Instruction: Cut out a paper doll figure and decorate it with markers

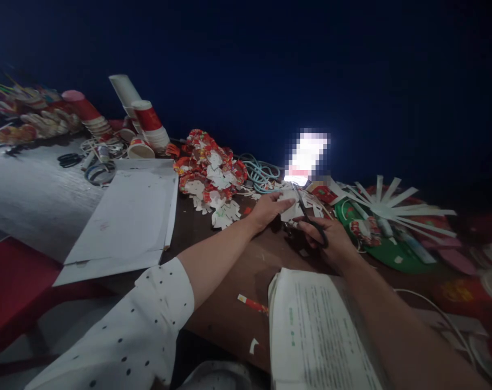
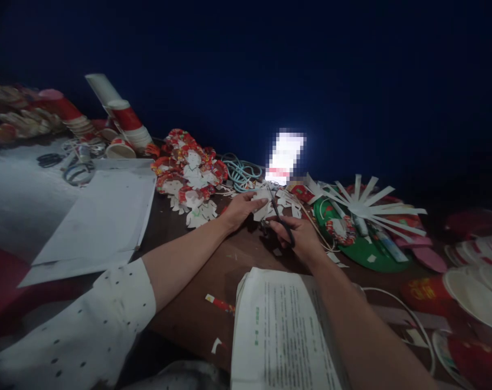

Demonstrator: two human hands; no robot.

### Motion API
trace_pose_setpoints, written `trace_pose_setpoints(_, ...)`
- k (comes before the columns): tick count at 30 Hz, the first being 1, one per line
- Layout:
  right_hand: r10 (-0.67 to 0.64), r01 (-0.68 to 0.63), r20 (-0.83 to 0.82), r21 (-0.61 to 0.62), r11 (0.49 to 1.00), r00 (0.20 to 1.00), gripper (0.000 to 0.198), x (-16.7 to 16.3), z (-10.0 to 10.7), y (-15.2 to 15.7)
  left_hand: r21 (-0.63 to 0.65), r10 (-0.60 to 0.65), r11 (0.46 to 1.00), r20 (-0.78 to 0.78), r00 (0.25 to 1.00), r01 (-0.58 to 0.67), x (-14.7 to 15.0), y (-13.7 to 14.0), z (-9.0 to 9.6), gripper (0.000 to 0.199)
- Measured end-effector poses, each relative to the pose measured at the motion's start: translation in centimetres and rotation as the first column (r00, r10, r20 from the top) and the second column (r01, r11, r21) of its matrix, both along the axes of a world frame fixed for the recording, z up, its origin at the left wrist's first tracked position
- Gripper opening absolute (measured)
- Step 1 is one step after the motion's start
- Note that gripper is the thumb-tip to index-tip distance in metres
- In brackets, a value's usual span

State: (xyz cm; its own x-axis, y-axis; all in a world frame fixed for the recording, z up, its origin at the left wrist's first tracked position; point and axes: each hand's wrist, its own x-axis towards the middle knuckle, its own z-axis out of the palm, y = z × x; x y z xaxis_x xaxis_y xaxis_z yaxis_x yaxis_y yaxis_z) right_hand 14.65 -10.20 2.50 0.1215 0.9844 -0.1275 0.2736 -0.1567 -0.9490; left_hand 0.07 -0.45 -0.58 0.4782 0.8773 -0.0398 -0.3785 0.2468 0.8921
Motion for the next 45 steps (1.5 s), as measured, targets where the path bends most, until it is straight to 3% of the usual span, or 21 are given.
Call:
trace_pose_setpoints(26, 0.018, -0.018, 0.038, -0.009, 1.0, 0.999, 0.035, 0.28, -0.19, -0.02, -0.001, 0.028, 1.0, -0.035, 0.999, -0.028, -0.2, 0.03, 0.4, 0.033)
trace_pose_setpoints(33, -0.009, 0.009, -0.016, 0.009, 1.0, 1.0, 0.037, -0.01, -0.54, -0.1, -0.005, 0.006, 1.0, -0.039, 0.999, -0.007, 0.07, -0.11, 0.21, 0.04)
trace_pose_setpoints(45, 0.051, -0.048, 0.028, -0.087, 0.995, 0.998, 0.05, 0.46, -0.1, 0.06, 0.008, -0.039, 0.999, -0.137, 0.99, 0.041, -0.3, 0.25, -0.05, 0.037)
